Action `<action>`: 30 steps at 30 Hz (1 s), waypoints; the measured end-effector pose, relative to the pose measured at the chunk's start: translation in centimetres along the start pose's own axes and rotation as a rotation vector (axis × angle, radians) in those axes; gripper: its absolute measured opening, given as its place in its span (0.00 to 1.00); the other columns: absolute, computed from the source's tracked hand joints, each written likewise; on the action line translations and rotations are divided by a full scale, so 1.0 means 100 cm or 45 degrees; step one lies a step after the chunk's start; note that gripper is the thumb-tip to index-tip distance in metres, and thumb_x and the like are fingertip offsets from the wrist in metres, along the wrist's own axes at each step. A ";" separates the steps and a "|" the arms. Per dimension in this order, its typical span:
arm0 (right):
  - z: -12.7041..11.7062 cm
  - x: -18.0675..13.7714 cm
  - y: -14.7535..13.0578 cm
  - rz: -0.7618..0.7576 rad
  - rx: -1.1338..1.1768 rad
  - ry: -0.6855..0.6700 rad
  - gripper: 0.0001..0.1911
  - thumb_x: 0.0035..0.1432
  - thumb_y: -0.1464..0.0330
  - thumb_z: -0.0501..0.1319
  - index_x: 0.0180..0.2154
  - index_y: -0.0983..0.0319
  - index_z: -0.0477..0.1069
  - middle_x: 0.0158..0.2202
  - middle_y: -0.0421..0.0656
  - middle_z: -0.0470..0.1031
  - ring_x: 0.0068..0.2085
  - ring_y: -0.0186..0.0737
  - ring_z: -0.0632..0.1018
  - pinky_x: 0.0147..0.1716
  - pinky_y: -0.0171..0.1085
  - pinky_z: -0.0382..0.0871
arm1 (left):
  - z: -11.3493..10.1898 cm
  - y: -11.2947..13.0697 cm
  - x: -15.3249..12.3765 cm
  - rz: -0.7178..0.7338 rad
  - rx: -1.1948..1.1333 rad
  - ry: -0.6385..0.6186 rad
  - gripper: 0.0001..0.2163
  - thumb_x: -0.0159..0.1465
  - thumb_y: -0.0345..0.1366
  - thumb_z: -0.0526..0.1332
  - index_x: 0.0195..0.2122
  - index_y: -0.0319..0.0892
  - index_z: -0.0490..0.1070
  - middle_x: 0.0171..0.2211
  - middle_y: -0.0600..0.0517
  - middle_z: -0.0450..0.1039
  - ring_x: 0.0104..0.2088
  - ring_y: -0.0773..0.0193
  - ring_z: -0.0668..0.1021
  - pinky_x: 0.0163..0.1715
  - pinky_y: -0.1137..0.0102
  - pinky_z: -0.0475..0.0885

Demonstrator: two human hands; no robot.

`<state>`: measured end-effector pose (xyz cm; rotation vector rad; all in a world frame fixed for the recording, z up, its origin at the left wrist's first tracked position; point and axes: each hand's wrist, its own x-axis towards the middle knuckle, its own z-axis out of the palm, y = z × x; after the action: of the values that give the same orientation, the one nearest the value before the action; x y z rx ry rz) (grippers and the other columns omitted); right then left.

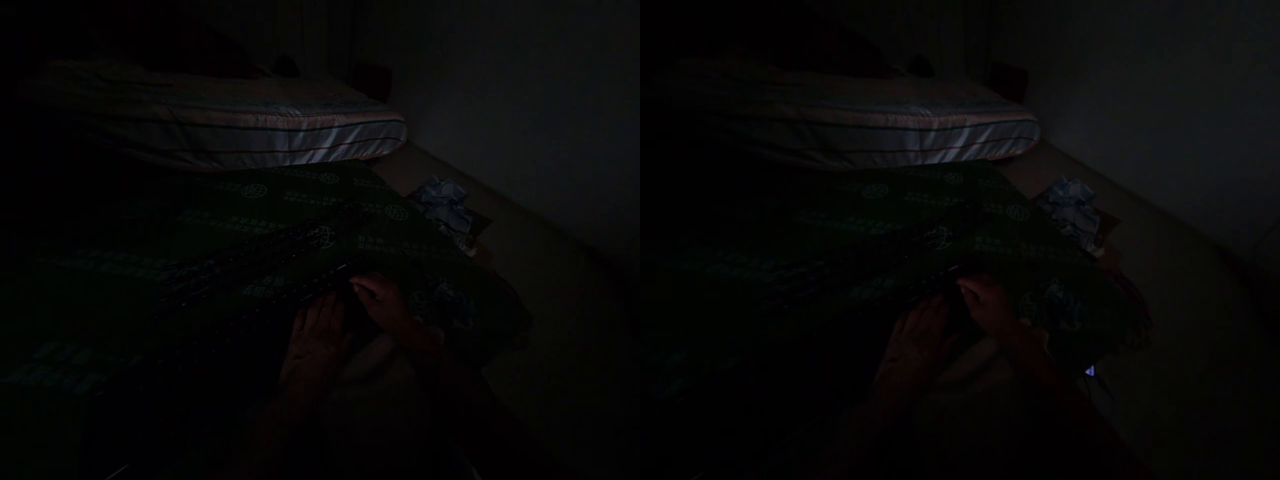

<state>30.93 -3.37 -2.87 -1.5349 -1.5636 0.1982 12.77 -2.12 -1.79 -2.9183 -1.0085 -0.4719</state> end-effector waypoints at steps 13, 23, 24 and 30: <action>-0.007 0.012 -0.007 0.035 -0.046 -0.238 0.11 0.57 0.71 0.56 0.36 0.56 0.76 0.34 0.41 0.80 0.37 0.38 0.79 0.39 0.37 0.72 | 0.028 0.000 -0.011 -0.055 0.067 0.110 0.21 0.65 0.41 0.53 0.57 0.39 0.63 0.58 0.43 0.63 0.56 0.51 0.65 0.53 0.54 0.62; -0.015 0.083 0.005 -0.055 -0.279 -0.282 0.11 0.58 0.70 0.55 0.35 0.56 0.77 0.33 0.39 0.80 0.34 0.37 0.78 0.34 0.33 0.70 | 0.024 -0.005 -0.019 -0.036 0.045 -0.025 0.22 0.65 0.38 0.52 0.60 0.44 0.60 0.60 0.44 0.61 0.57 0.50 0.65 0.55 0.54 0.60; -0.015 0.098 0.010 -0.080 -0.369 -0.288 0.11 0.58 0.70 0.55 0.35 0.56 0.77 0.33 0.40 0.79 0.35 0.37 0.78 0.35 0.34 0.69 | 0.024 -0.006 -0.020 -0.036 0.046 -0.023 0.22 0.65 0.38 0.52 0.60 0.44 0.59 0.60 0.44 0.61 0.57 0.51 0.65 0.55 0.55 0.60; 0.001 0.189 0.040 -0.131 -0.954 -0.528 0.12 0.60 0.69 0.54 0.40 0.58 0.76 0.41 0.44 0.76 0.42 0.40 0.74 0.39 0.35 0.66 | 0.025 -0.003 -0.018 -0.023 0.046 0.005 0.21 0.65 0.43 0.52 0.59 0.48 0.63 0.58 0.46 0.65 0.56 0.50 0.67 0.52 0.55 0.64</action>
<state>37.22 13.80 3.44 -2.0605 -2.1958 -0.1657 11.89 -2.67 -4.74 -2.8784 -1.0322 -0.4552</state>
